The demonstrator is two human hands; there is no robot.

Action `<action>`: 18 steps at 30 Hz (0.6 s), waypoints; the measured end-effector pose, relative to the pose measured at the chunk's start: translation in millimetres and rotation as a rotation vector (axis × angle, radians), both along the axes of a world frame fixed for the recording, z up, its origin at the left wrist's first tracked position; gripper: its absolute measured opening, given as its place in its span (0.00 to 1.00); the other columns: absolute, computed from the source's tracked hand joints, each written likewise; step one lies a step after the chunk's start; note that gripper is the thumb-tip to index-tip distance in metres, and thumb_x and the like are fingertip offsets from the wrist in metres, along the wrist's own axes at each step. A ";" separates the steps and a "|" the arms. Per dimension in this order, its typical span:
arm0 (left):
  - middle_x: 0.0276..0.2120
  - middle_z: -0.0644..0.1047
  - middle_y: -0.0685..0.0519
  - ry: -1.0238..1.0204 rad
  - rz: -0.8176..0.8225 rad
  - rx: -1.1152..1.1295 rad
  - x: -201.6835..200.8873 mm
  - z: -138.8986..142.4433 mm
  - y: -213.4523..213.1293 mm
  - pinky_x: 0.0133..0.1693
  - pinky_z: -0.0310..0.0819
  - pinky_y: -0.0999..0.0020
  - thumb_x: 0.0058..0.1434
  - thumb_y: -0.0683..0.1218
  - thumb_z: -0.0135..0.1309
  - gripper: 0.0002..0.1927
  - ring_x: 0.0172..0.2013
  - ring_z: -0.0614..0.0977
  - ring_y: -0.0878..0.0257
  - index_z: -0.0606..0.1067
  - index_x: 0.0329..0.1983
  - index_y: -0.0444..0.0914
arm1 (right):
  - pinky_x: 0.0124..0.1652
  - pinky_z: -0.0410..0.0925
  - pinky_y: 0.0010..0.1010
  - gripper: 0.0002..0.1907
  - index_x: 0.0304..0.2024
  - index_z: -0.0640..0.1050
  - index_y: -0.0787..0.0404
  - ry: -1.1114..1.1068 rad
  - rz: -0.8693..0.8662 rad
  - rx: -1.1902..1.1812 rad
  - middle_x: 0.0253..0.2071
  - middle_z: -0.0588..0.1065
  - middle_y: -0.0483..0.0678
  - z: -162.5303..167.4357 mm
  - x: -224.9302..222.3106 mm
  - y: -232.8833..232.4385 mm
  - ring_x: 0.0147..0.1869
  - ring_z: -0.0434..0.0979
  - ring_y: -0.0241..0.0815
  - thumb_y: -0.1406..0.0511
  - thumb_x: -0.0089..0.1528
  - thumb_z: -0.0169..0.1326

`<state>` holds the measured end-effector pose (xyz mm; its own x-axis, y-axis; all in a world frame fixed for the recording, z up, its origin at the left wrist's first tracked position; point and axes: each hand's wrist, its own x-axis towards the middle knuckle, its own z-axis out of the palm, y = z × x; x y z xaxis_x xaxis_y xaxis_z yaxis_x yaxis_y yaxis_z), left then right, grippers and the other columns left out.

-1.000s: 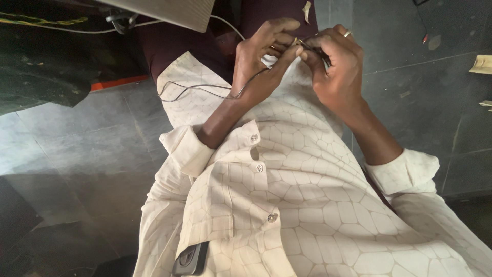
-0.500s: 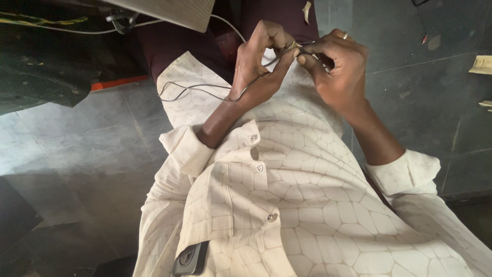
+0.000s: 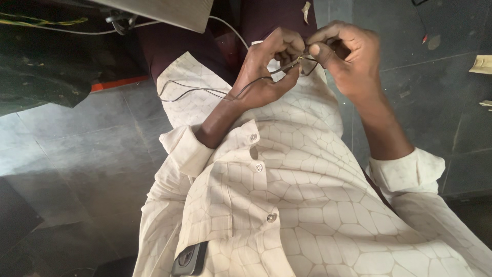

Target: The person sits working on their lap, stripping insulation from the ends of an electrical wire and twisting the exposed strands by hand. They reach into a wooden toolbox to take pliers, use them on the wire end, and continue twisting and shaping the wire tip.

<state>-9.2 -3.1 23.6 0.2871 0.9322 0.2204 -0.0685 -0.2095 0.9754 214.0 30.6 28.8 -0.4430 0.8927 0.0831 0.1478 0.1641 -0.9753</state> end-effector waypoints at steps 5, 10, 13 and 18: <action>0.37 0.79 0.54 -0.101 0.031 -0.125 2.4 -4.3 0.4 0.37 0.73 0.75 0.72 0.37 0.59 0.11 0.35 0.79 0.71 0.70 0.52 0.35 | 0.44 0.72 0.19 0.08 0.51 0.77 0.70 0.066 -0.045 -0.004 0.41 0.78 0.48 -2.2 -0.5 -1.2 0.44 0.78 0.30 0.75 0.73 0.62; 0.38 0.78 0.55 -0.139 0.064 -0.124 3.5 -8.1 -0.2 0.38 0.71 0.75 0.70 0.35 0.58 0.12 0.37 0.78 0.72 0.69 0.52 0.35 | 0.48 0.75 0.21 0.09 0.53 0.73 0.71 0.066 0.006 0.012 0.44 0.78 0.52 -0.9 -2.1 -1.9 0.47 0.80 0.33 0.76 0.76 0.61; 0.38 0.78 0.55 -0.126 0.098 -0.083 3.5 -8.9 0.4 0.40 0.75 0.75 0.67 0.34 0.60 0.13 0.37 0.80 0.71 0.70 0.49 0.35 | 0.48 0.77 0.22 0.11 0.56 0.70 0.69 0.083 0.034 -0.003 0.44 0.80 0.53 1.2 -6.0 -1.8 0.47 0.83 0.35 0.76 0.76 0.60; 0.34 0.80 0.55 -0.033 0.158 -0.030 1.4 -6.6 1.7 0.42 0.78 0.74 0.64 0.33 0.63 0.13 0.36 0.83 0.70 0.71 0.45 0.35 | 0.44 0.74 0.20 0.17 0.59 0.67 0.69 0.120 0.025 -0.066 0.44 0.80 0.55 4.9 -9.5 -4.3 0.44 0.82 0.34 0.76 0.74 0.61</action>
<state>-7.8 -1.4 17.0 0.1292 0.9715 0.1988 -0.0695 -0.1911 0.9791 204.5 26.3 33.7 -0.4555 0.8868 0.0786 0.0261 0.1015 -0.9945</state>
